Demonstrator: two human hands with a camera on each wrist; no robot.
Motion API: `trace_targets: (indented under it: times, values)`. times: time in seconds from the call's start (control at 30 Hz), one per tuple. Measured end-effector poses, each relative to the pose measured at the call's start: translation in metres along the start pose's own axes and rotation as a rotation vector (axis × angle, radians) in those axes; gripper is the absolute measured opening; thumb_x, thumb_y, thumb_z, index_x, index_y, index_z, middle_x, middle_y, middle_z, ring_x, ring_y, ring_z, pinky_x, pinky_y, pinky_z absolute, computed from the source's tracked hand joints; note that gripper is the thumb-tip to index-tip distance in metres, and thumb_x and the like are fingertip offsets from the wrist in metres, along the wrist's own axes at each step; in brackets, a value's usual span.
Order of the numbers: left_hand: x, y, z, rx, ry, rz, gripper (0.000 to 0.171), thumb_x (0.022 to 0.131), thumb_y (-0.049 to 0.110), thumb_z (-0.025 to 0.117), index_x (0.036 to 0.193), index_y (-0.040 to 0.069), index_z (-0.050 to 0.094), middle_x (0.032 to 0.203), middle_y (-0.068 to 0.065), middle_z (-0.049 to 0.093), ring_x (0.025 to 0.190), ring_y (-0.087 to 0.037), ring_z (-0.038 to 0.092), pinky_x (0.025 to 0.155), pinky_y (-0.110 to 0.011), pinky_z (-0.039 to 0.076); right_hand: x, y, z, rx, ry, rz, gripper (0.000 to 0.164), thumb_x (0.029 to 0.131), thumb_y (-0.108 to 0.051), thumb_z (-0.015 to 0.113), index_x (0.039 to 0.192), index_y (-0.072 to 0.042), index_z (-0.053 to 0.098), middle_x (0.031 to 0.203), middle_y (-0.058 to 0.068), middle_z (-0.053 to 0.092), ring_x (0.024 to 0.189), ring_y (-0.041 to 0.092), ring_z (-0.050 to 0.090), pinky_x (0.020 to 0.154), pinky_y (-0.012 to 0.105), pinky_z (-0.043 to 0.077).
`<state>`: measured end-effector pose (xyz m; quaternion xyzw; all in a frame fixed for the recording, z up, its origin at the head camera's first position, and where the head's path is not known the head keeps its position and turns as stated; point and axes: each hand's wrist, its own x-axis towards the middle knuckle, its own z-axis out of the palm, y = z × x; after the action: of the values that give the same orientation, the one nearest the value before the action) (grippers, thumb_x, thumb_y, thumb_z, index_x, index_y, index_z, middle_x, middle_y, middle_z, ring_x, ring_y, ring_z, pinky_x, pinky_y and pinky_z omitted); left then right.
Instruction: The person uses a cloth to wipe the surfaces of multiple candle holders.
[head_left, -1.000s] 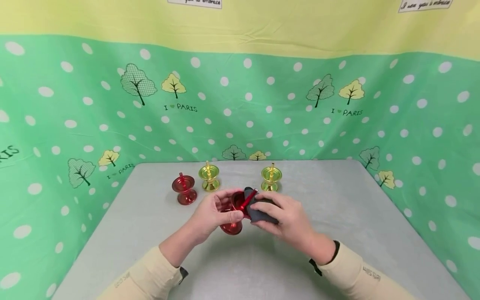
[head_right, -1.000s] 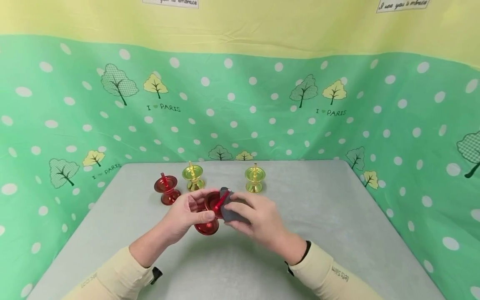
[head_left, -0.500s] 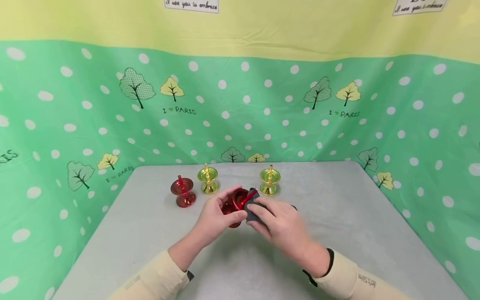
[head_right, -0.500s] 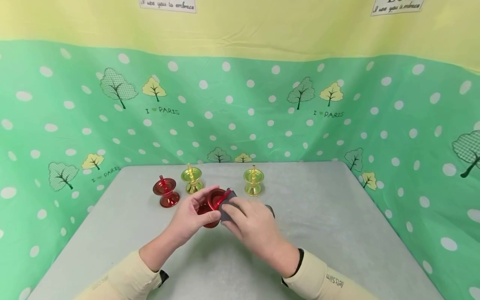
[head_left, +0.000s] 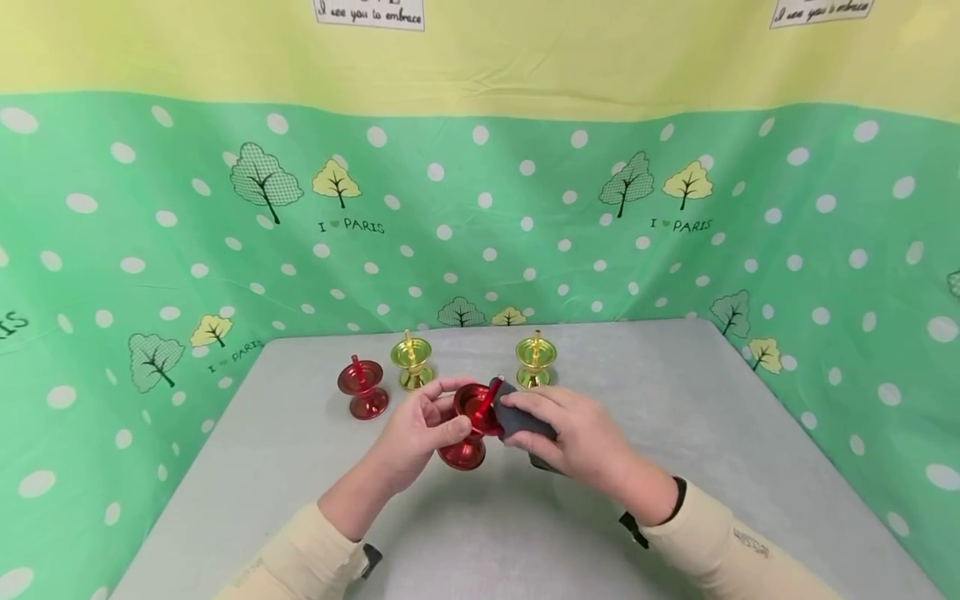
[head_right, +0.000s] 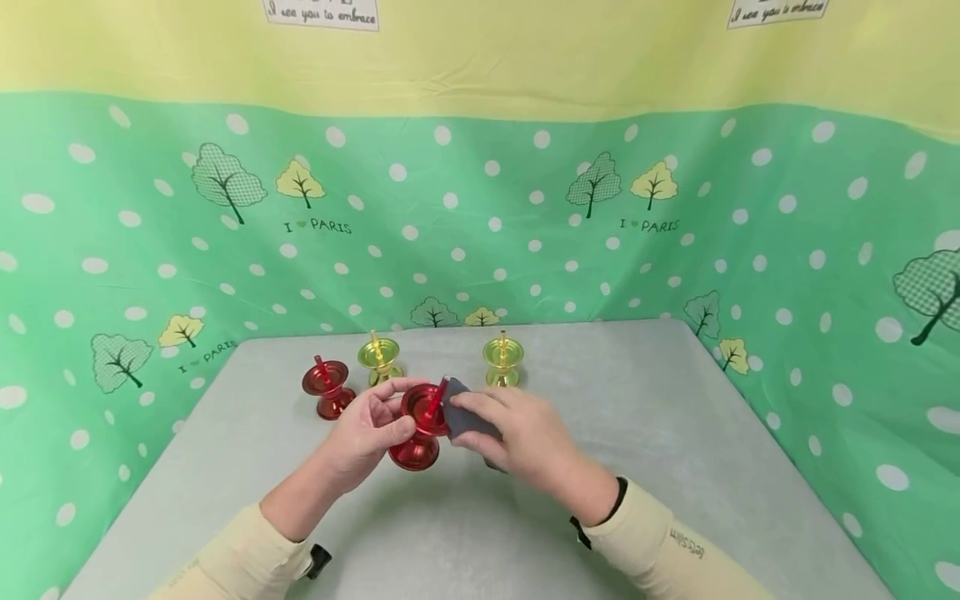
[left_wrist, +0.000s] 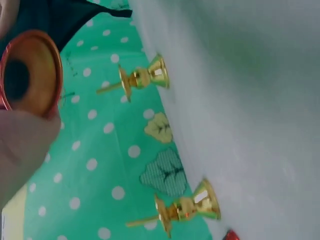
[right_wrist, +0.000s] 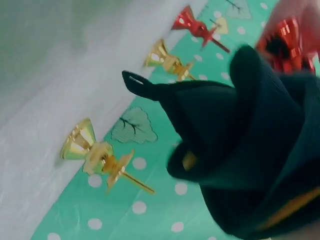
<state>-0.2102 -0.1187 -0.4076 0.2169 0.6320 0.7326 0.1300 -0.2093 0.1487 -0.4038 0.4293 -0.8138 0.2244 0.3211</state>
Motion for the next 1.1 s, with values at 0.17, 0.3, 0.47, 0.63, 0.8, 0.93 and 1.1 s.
trace_targets:
  times: [0.17,0.3,0.47,0.63,0.8,0.93,1.1]
  values:
    - [0.001,-0.005,0.010,0.095,0.128,0.004,0.066,0.095,0.016,0.082,0.150,0.003,0.048,0.138,-0.017,0.072,0.110,-0.011,0.075,0.095,-0.029,0.062,-0.003,-0.014,0.008,-0.221,0.138,-0.078,0.038,0.104,-0.046,0.070,0.125,-0.014,0.076,0.107,0.008,0.077,0.086,0.024,0.075,0.070,0.038,0.063]
    - [-0.001,-0.007,0.008,0.126,0.084,0.033,0.066,0.097,0.018,0.081,0.151,0.001,0.048,0.139,-0.022,0.070,0.112,-0.011,0.075,0.096,-0.028,0.062,-0.005,-0.012,0.013,-0.222,0.200,-0.143,0.037,0.107,-0.047,0.065,0.124,-0.016,0.077,0.113,0.011,0.077,0.090,0.026,0.075,0.073,0.041,0.063]
    - [-0.003,-0.005,-0.003,-0.033,-0.157,0.050,0.063,0.105,0.026,0.070,0.152,-0.007,0.045,0.133,-0.005,0.075,0.114,-0.012,0.076,0.099,-0.029,0.061,-0.005,0.013,0.016,0.018,0.183,-0.183,0.039,0.105,-0.049,0.062,0.125,-0.018,0.075,0.122,0.015,0.074,0.104,0.029,0.075,0.083,0.044,0.064]
    - [-0.003,-0.006,0.000,-0.040,-0.207,-0.012,0.055,0.114,0.030,0.051,0.153,-0.010,0.046,0.126,0.005,0.077,0.114,-0.009,0.074,0.102,-0.027,0.058,-0.008,0.025,0.018,0.008,0.172,-0.181,0.040,0.110,-0.047,0.056,0.123,-0.014,0.075,0.122,0.016,0.073,0.103,0.029,0.075,0.082,0.043,0.065]
    - [-0.002,-0.001,0.015,0.146,0.104,-0.089,0.056,0.114,0.042,0.049,0.152,0.002,0.053,0.133,-0.013,0.074,0.119,-0.017,0.073,0.103,-0.030,0.059,-0.009,0.019,0.020,-0.178,0.215,-0.148,0.037,0.112,-0.045,0.056,0.115,-0.015,0.076,0.115,0.012,0.076,0.094,0.028,0.077,0.075,0.043,0.065]
    - [-0.001,-0.002,0.024,0.265,0.187,-0.034,0.075,0.101,0.051,0.070,0.158,0.008,0.047,0.143,-0.017,0.069,0.128,-0.028,0.069,0.105,-0.030,0.058,-0.007,0.010,0.017,-0.266,0.207,-0.077,0.035,0.112,-0.044,0.055,0.114,-0.016,0.076,0.115,0.011,0.076,0.093,0.028,0.077,0.073,0.045,0.066]
    - [0.001,-0.004,0.026,0.368,0.231,0.007,0.088,0.088,0.042,0.088,0.160,0.013,0.047,0.143,-0.012,0.067,0.120,-0.025,0.069,0.095,-0.024,0.060,0.001,-0.007,0.009,-0.209,0.139,-0.061,0.037,0.104,-0.045,0.069,0.125,-0.014,0.075,0.121,0.009,0.077,0.101,0.027,0.078,0.081,0.043,0.066]
